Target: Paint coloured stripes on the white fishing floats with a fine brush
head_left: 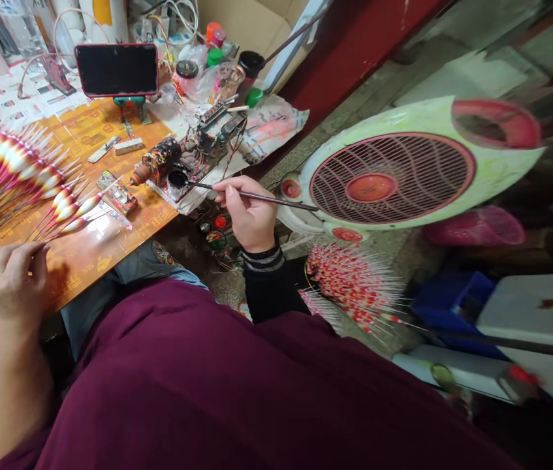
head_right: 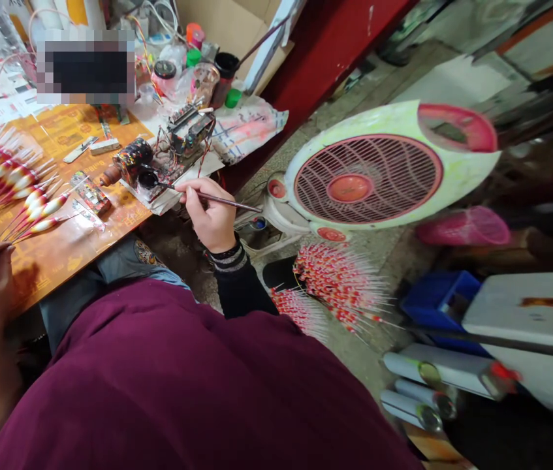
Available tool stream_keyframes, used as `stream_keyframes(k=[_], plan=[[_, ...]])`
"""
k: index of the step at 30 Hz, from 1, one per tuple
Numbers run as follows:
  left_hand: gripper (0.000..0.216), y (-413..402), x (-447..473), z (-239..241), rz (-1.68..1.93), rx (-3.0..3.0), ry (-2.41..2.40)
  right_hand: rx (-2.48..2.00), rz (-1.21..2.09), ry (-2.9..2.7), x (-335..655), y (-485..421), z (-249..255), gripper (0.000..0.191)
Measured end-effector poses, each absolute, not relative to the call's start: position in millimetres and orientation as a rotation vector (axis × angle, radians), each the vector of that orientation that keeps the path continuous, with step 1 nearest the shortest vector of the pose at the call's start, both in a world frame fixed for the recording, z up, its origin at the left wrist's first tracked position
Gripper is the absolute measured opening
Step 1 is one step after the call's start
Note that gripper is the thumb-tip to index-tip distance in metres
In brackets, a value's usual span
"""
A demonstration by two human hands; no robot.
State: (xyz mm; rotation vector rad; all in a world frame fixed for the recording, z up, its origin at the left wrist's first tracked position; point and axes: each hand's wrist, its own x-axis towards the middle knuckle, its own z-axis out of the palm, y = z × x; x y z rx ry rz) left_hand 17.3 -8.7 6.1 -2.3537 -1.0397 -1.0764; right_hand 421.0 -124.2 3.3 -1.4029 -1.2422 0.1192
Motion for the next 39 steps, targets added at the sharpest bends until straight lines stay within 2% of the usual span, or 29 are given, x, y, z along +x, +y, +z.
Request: stream_keyframes(k=[13,23,33,39], plan=[[0.018,-8.7,14.3,3.8,-1.106,-2.367,-1.009,-1.323,0.313,-1.044,421.0,-105.7,-12.6,0.046],[0.021,-15.3,11.1,8.3,-0.942,-2.443,-1.204,-1.344,0.253,-0.957,430.6,-109.5,-18.4,0.048],[0.028,-19.3,8.1,20.4,-0.878,-2.472,-1.240,-1.284,0.288,-1.101,424.6,-117.4,-11.3,0.035],[0.025,-19.9,7.2,25.9,-0.915,-2.492,-1.208,-1.336,0.275,-1.095,427.9,-121.3,-11.3,0.033]])
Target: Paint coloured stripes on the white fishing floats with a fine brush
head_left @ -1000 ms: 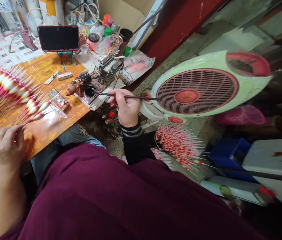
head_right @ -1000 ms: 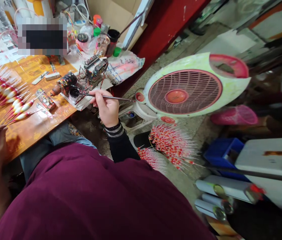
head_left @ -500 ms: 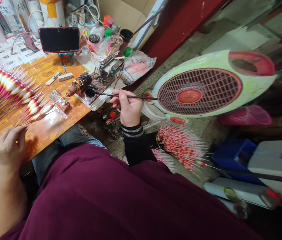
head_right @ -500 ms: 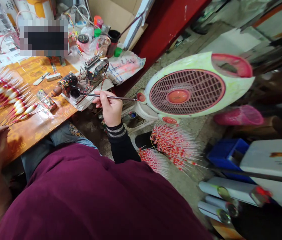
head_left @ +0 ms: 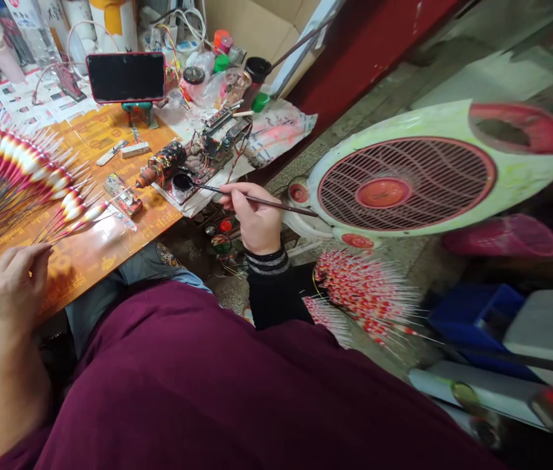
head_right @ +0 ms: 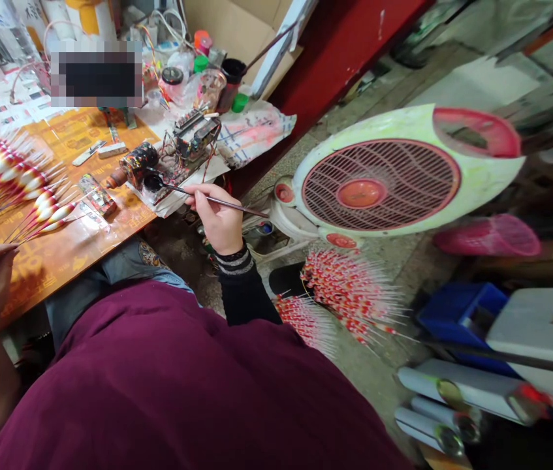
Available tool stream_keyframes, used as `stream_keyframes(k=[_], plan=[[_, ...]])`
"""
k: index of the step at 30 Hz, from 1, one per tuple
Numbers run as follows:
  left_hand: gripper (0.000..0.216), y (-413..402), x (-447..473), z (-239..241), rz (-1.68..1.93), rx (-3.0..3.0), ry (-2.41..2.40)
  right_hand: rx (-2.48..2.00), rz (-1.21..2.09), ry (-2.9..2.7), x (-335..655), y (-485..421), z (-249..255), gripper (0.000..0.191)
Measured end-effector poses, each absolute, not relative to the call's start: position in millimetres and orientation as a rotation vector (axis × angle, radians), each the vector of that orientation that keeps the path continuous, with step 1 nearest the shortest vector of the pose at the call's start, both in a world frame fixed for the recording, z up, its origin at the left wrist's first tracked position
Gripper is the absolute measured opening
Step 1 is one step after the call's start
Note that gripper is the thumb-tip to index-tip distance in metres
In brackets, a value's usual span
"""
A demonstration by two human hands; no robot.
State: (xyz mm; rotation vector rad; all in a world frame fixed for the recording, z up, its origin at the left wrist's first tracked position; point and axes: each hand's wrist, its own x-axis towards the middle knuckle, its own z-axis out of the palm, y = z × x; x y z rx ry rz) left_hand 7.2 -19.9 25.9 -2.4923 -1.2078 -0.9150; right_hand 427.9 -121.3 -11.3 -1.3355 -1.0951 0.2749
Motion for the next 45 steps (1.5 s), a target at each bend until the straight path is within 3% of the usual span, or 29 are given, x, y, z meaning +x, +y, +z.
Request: stream_keyframes(k=[9,15,27,39,45], plan=[[0.034,-26.1,9.6,29.2,-0.692,-2.586,-1.471,-1.190,0.143,-1.045,397.5,-133.9,-23.9,0.025],[0.043,-25.3,12.7,28.1,-0.623,-2.554,-1.520,-1.047,0.131,-1.367,350.4,-130.3,-41.0,0.026],[0.030,-26.3,17.4,26.1,-0.621,-2.524,-1.557,-0.887,0.196,-1.492,302.7,-113.3,-83.8,0.032],[0.035,-21.4,22.3,18.3,-0.510,-2.536,-1.523,-0.856,0.169,-1.533,290.6,-107.9,-96.9,0.037],[0.024,-16.3,34.8,3.9,-0.497,-2.613,-1.629,-0.839,0.212,-1.609,280.6,-105.2,-112.7,0.040]])
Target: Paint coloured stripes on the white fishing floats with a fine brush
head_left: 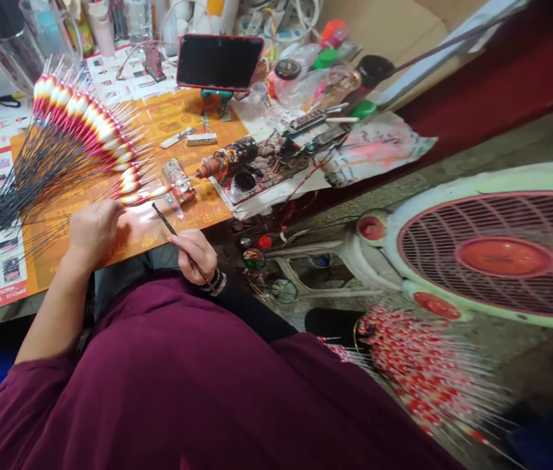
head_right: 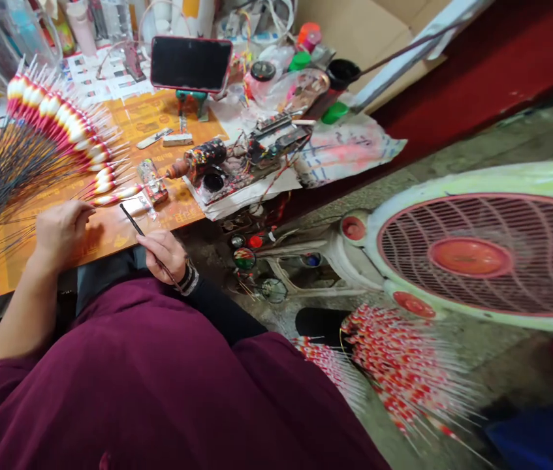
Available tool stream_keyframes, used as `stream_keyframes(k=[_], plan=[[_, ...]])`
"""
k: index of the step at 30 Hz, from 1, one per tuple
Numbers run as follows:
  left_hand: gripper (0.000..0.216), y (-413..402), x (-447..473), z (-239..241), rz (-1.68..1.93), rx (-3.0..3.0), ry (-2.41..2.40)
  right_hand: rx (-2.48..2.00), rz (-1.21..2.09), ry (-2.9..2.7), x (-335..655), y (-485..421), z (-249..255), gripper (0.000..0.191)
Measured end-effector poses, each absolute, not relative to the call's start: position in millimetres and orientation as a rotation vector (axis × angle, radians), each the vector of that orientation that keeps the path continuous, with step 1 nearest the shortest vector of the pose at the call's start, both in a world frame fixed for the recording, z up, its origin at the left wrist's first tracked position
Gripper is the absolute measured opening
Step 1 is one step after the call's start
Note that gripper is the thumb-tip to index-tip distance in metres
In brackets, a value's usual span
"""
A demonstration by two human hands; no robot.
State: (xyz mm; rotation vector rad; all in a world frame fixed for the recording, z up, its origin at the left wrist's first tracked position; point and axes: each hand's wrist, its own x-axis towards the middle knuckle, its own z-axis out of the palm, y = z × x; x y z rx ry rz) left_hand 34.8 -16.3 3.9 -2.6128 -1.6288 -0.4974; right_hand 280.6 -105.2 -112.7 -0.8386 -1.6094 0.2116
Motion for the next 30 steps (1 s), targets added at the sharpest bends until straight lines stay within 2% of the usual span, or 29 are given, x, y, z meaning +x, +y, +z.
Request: stream_keyframes(k=[6,17,22,30], plan=[[0.019,-17.2,34.9,-10.8,-0.673,-2.674,-1.615,-0.799,0.017,-1.702,264.4,-108.5,-110.5,0.053],[0.030,-22.4,32.6,-14.6,-0.745,-2.622,-1.469,-0.882,-0.105,-1.824,256.8,-113.7,-108.4,0.050],[0.029,-22.6,32.7,-15.6,-0.750,-2.625,-1.452,-1.017,-0.017,-1.909,257.1,-116.1,-117.1,0.043],[0.028,-22.8,33.2,-14.7,-0.738,-2.648,-1.504,-1.017,-0.036,-1.908,255.6,-116.4,-117.0,0.045]])
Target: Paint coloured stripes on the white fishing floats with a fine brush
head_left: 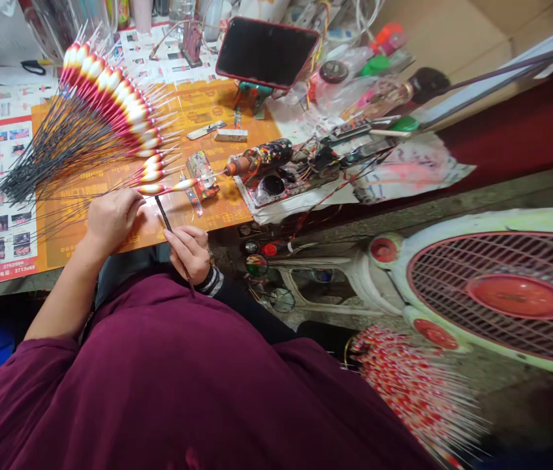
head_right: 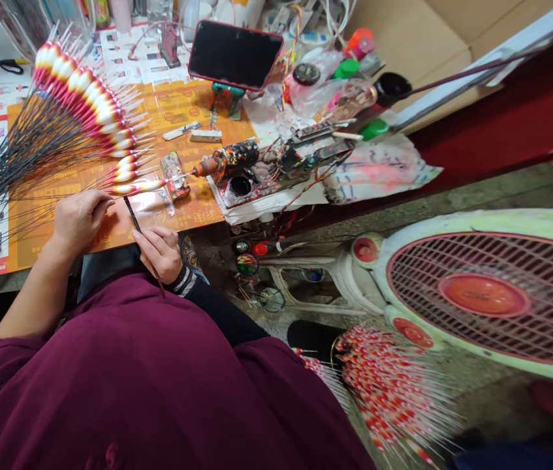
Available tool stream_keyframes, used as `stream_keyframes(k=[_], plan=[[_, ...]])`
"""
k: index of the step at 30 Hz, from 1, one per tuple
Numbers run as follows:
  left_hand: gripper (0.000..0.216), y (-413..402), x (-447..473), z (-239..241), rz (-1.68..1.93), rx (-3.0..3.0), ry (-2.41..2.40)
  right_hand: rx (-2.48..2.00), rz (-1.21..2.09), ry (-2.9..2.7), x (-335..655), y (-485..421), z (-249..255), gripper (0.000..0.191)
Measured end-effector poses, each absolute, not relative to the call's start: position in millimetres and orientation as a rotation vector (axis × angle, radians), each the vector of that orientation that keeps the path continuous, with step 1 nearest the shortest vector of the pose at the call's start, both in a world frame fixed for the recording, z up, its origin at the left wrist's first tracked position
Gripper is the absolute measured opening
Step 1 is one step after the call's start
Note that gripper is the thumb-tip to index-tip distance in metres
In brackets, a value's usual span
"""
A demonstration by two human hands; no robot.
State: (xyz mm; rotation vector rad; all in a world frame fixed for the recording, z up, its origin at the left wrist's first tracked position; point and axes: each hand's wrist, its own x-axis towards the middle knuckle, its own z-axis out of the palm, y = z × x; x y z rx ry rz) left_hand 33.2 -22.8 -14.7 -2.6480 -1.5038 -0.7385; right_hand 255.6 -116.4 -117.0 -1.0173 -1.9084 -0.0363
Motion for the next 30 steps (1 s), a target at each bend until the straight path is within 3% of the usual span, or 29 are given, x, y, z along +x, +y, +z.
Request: stream_keyframes(k=[17,30], plan=[[0.030,-21.6,32.8,-17.0,-0.769,-2.665,-1.488,-0.995,-0.024,-1.931,255.7,-117.3,-103.6,0.049],[0.014,-11.2,5.7,11.6,-0.702,-2.638,-1.697,-0.944,0.110,-1.933,263.8,-114.5,-129.0,0.041]])
